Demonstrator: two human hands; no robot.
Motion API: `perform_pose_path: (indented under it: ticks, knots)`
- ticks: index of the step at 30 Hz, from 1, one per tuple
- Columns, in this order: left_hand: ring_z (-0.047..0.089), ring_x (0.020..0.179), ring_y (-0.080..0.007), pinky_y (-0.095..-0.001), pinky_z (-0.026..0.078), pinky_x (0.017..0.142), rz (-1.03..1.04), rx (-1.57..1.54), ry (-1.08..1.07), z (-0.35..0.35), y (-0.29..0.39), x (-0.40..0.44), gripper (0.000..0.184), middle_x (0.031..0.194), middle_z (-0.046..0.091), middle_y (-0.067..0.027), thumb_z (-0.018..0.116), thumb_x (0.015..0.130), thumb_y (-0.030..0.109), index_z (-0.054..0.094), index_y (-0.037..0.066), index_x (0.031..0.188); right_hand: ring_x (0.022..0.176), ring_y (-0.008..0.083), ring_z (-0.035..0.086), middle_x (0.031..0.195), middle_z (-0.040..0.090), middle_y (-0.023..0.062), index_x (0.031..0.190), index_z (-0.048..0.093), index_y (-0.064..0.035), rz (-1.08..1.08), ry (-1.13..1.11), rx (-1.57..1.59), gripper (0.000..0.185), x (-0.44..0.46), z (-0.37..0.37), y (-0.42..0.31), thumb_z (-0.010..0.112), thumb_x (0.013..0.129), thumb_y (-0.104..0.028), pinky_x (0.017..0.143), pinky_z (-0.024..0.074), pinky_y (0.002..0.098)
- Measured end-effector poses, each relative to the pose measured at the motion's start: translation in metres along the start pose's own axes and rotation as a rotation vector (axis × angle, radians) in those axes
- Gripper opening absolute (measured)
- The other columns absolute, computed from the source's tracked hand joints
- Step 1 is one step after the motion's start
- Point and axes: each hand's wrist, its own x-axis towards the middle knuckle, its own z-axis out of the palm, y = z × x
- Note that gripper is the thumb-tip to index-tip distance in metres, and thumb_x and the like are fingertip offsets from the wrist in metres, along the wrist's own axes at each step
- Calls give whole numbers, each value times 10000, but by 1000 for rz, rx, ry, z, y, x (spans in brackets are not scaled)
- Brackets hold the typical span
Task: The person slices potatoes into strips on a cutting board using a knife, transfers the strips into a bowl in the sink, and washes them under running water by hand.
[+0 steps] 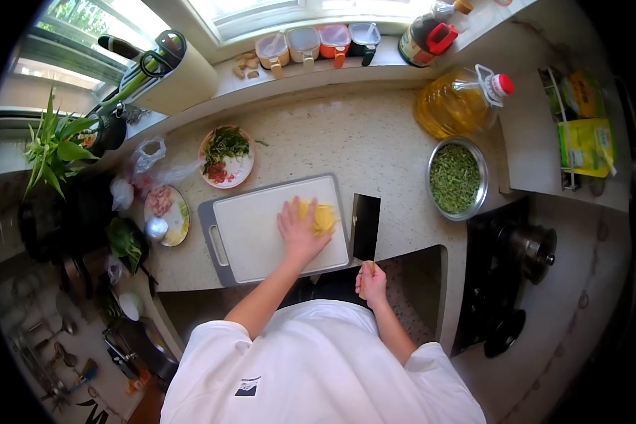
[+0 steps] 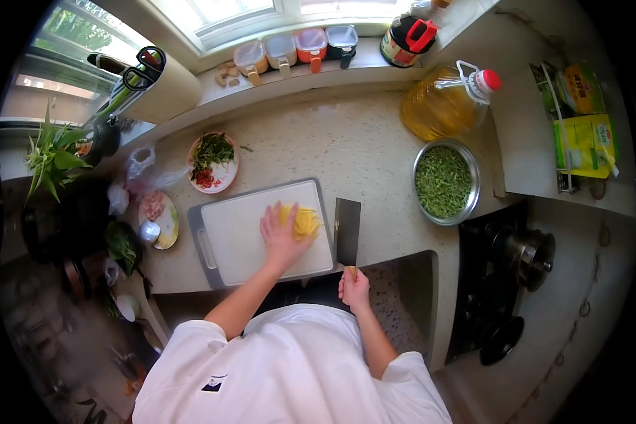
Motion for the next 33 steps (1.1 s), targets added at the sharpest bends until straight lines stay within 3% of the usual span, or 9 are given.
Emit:
perform_pose_path:
  ticks: [3, 6, 9, 12, 18, 24, 27, 33]
  knots:
    - [363, 1444, -384, -633, 189, 1214, 153, -90, 11, 28, 11, 5, 723, 1493, 457, -142, 798, 740, 373, 609, 213, 1420, 472, 104, 516, 631, 548, 20, 907, 565, -81, -10, 8, -16, 296, -3, -4, -3, 548, 1100, -305, 416, 432, 262]
    - [457, 1358, -336, -600, 237, 1204, 218, -60, 148, 55, 12, 11, 432, 1342, 562, -94, 781, 767, 307, 711, 199, 1179, 475, 102, 517, 630, 551, 20, 908, 566, -81, -2, 26, -22, 290, -5, -6, -2, 552, 1098, -300, 418, 432, 259]
    - [529, 1254, -290, -579, 279, 1186, 194, -36, 253, 73, 4, 18, 218, 1188, 607, -63, 758, 795, 240, 699, 187, 997, 475, 101, 516, 629, 553, 19, 908, 567, -80, -8, 26, -18, 285, -6, -6, -1, 560, 1095, -296, 419, 432, 258]
    - [551, 1207, -261, -551, 315, 1166, 125, -34, 245, 75, -7, 18, 170, 1141, 601, -45, 751, 801, 207, 679, 186, 953, 479, 101, 516, 635, 553, 18, 909, 568, -78, 15, -2, -8, 285, -8, -2, -3, 563, 1093, -296, 421, 433, 258]
    - [548, 1202, -308, -531, 343, 1144, 181, -85, 310, 32, -9, 16, 287, 1177, 604, -82, 749, 820, 212, 714, 169, 1101, 491, 103, 519, 646, 552, 21, 919, 564, -79, 41, -115, -39, 283, -3, 9, 1, 560, 1093, -301, 439, 450, 263]
    - [464, 1297, -411, -511, 349, 1145, -321, -301, 189, 3, -59, -18, 652, 1409, 477, -223, 740, 845, 203, 527, 56, 1443, 502, 112, 528, 650, 552, 28, 924, 559, -80, 82, -148, -31, 310, 16, 6, 7, 540, 1099, -335, 449, 460, 269]
    - [456, 1299, -429, -531, 348, 1140, -339, -349, 131, 12, -72, -28, 726, 1447, 451, -248, 738, 857, 222, 460, 42, 1502, 505, 118, 531, 658, 554, 31, 936, 560, -78, 87, -158, -56, 325, 22, 1, 13, 529, 1102, -355, 451, 464, 274]
    - [301, 1489, -473, -554, 240, 1236, -124, -288, 128, 36, -66, -24, 759, 1601, 332, -274, 669, 923, 229, 355, 12, 1579, 503, 126, 537, 655, 553, 35, 937, 557, -75, 67, -161, -58, 342, 24, -4, 21, 519, 1105, -371, 451, 468, 282]
